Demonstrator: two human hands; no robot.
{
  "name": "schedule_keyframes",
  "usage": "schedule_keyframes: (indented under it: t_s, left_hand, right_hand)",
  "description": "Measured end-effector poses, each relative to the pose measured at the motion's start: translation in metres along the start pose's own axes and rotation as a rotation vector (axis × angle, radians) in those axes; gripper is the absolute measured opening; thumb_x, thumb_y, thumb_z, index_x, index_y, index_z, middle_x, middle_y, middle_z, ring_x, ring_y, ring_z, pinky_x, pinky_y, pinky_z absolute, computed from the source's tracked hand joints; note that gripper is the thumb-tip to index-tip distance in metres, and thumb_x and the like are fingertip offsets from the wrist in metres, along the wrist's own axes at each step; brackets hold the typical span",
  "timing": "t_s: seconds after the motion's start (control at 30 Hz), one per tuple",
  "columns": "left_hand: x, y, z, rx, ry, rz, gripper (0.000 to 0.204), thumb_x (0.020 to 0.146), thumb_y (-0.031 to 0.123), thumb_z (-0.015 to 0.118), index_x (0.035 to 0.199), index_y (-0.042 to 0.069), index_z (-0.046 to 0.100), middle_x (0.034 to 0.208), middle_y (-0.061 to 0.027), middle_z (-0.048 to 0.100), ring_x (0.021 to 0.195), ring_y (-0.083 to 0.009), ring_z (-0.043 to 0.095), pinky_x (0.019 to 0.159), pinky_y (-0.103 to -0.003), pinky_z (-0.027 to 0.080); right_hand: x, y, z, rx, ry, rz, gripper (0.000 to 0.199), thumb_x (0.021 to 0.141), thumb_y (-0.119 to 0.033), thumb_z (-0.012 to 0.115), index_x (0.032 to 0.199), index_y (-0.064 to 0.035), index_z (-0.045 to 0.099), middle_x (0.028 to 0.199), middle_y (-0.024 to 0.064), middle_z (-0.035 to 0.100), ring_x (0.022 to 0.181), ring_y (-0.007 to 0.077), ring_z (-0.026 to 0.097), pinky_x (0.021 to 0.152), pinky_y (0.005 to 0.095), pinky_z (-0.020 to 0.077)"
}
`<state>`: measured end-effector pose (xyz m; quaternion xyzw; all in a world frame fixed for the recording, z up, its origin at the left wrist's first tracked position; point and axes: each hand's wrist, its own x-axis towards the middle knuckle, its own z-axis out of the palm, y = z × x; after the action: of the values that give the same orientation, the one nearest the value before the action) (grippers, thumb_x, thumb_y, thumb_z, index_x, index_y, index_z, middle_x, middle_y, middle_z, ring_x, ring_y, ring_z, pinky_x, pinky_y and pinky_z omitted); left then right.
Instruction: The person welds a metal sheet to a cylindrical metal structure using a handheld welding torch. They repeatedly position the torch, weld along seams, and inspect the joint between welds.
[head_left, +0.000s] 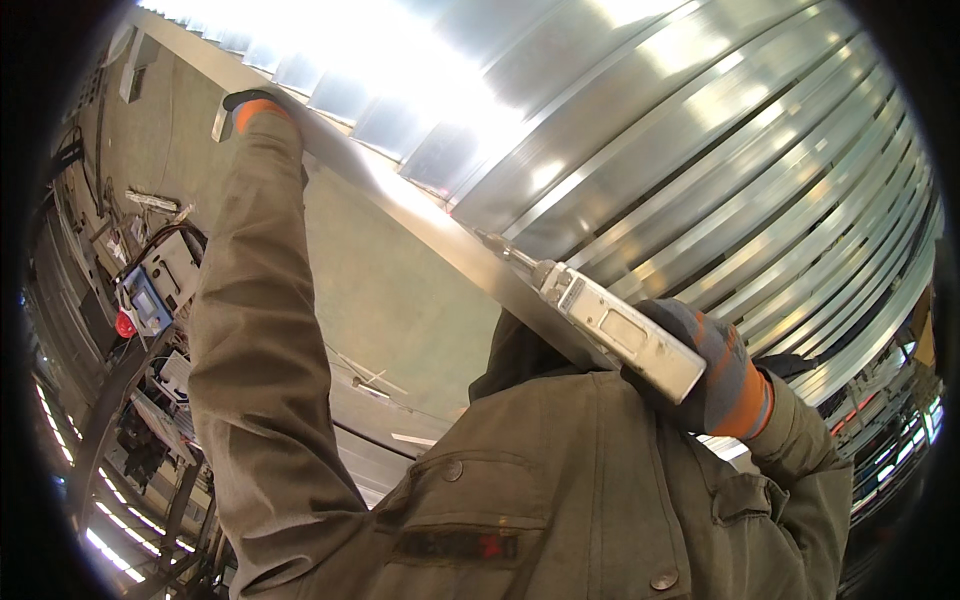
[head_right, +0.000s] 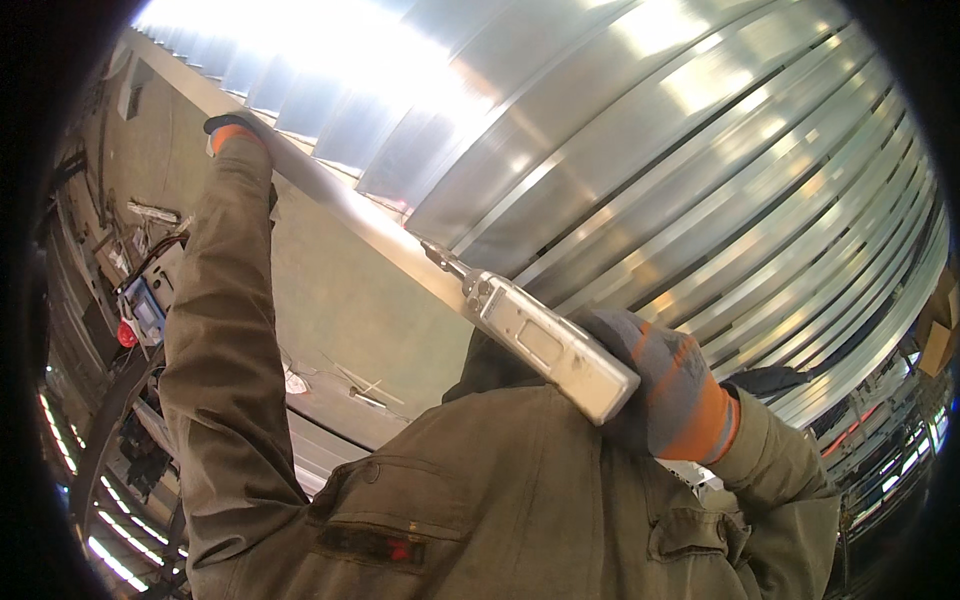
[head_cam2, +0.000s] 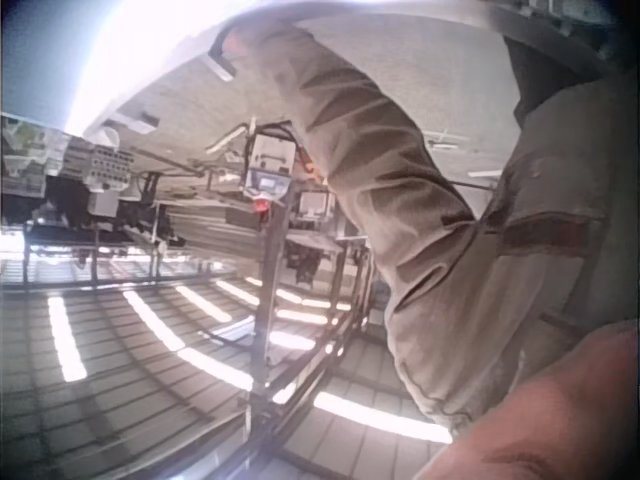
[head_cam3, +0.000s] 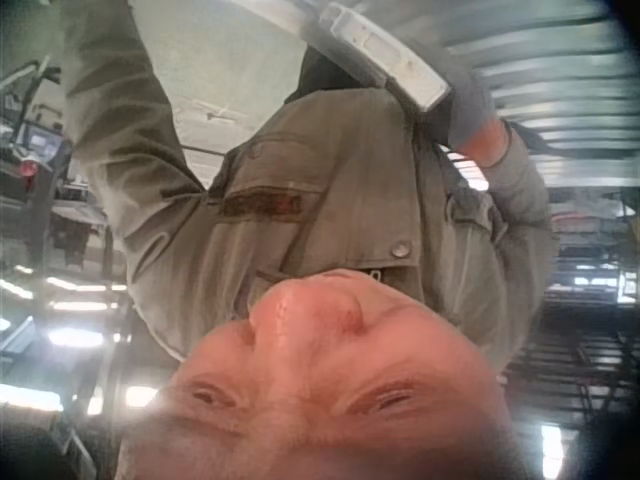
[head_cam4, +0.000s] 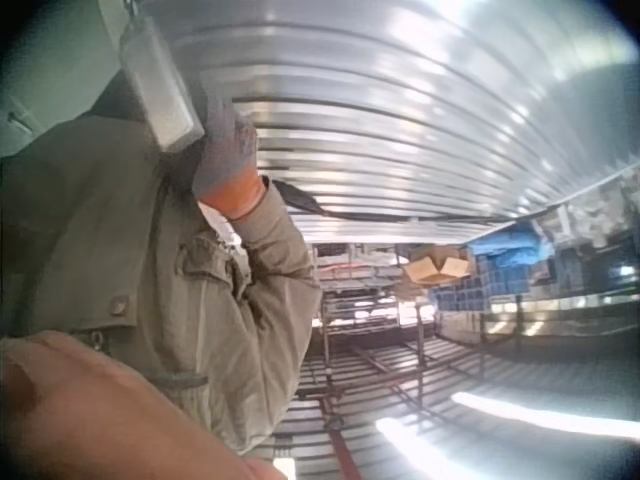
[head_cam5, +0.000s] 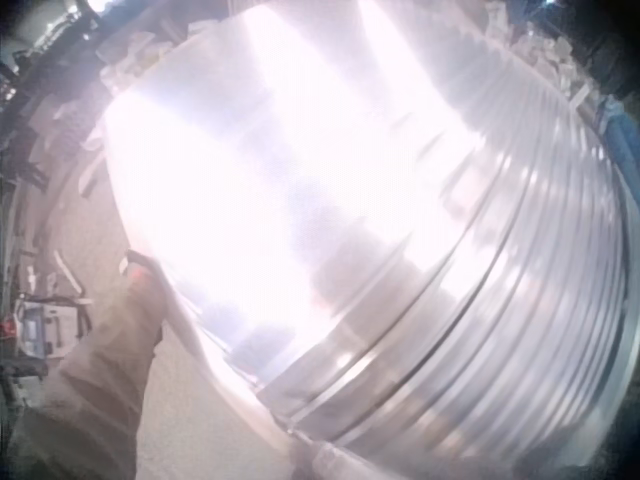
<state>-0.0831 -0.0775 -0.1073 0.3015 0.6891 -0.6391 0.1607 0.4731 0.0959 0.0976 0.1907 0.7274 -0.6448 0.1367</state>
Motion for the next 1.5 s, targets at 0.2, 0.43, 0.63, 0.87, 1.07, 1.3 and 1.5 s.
schedule_keyframes:
  t_s: [0.2,0.43,0.63,0.87,1.07,1.3,1.5]
  left_hand:
    - [0.048,-0.008,0.046,-0.007,0.096,-0.056,0.046,0.103,0.038,0.062,0.142,0.015,0.068,0.146,-0.0039,0.067,0.134,-0.02,0.063,0.109,-0.035,0.049]
    - [0.096,-0.004,0.082,0.036,0.102,0.037,0.043,0.103,0.035,0.067,0.143,0.017,0.069,0.146,-0.0019,0.067,0.132,-0.0212,0.064,0.111,-0.039,0.05]
    - [0.18,-0.028,0.143,-0.009,0.148,0.063,0.056,0.097,0.04,0.071,0.149,0.018,0.064,0.156,-0.0049,0.06,0.141,-0.0218,0.057,0.115,-0.039,0.046]
    - [0.149,-0.023,0.114,-0.021,0.12,0.053,0.056,0.095,0.04,0.074,0.146,0.019,0.066,0.155,-0.0047,0.061,0.141,-0.0229,0.058,0.115,-0.039,0.046]
    - [0.106,-0.025,0.066,-0.053,0.092,0.027,0.055,0.094,0.04,0.075,0.144,0.019,0.067,0.152,-0.0043,0.062,0.138,-0.0232,0.059,0.114,-0.038,0.047]
    - [0.098,-0.031,0.062,-0.034,0.144,0.018,0.047,0.095,0.037,0.074,0.139,0.019,0.071,0.147,-0.0051,0.066,0.134,-0.0244,0.063,0.11,-0.039,0.05]
    - [0.102,-0.047,0.078,0.003,0.289,0.069,0.038,0.098,0.031,0.071,0.133,0.019,0.076,0.141,-0.0066,0.071,0.128,-0.026,0.067,0.105,-0.041,0.053]
  right_hand:
    - [0.021,0.012,-0.001,0.021,0.053,0.015,0.046,0.093,-0.026,0.084,0.129,-0.0029,0.065,0.102,0.0127,0.075,0.087,0.0255,0.075,0.078,0.0386,0.06]
    - [0.036,0.03,-0.011,0.077,-0.007,-0.022,0.042,0.097,-0.024,0.08,0.131,-0.0023,0.068,0.105,0.0126,0.075,0.089,0.0222,0.074,0.078,0.035,0.06]
    - [0.032,0.037,-0.009,0.146,0.014,-0.032,0.042,0.096,-0.017,0.081,0.133,-0.0017,0.069,0.107,0.0123,0.077,0.091,0.0201,0.074,0.08,0.0339,0.0605]
    - [0.004,0.042,-0.014,-0.022,0.045,-0.171,0.043,0.091,-0.011,0.083,0.131,0.0011,0.069,0.108,0.0141,0.076,0.09,0.0224,0.075,0.079,0.0352,0.0608]
    - [-0.014,0.047,-0.007,-0.086,0.049,-0.18,0.043,0.09,-0.009,0.084,0.129,0.0014,0.07,0.111,0.0145,0.077,0.091,0.0248,0.076,0.081,0.0352,0.0609]
    - [-0.018,0.057,0.003,0.022,0.047,-0.118,0.044,0.091,-0.009,0.083,0.131,0.0005,0.07,0.114,0.0151,0.077,0.096,0.0242,0.076,0.084,0.0353,0.0609]
    - [-0.018,0.064,0.011,0.041,0.063,-0.153,0.043,0.092,-0.008,0.082,0.133,0.0006,0.069,0.116,0.0156,0.077,0.099,0.0229,0.076,0.087,0.0348,0.0605]
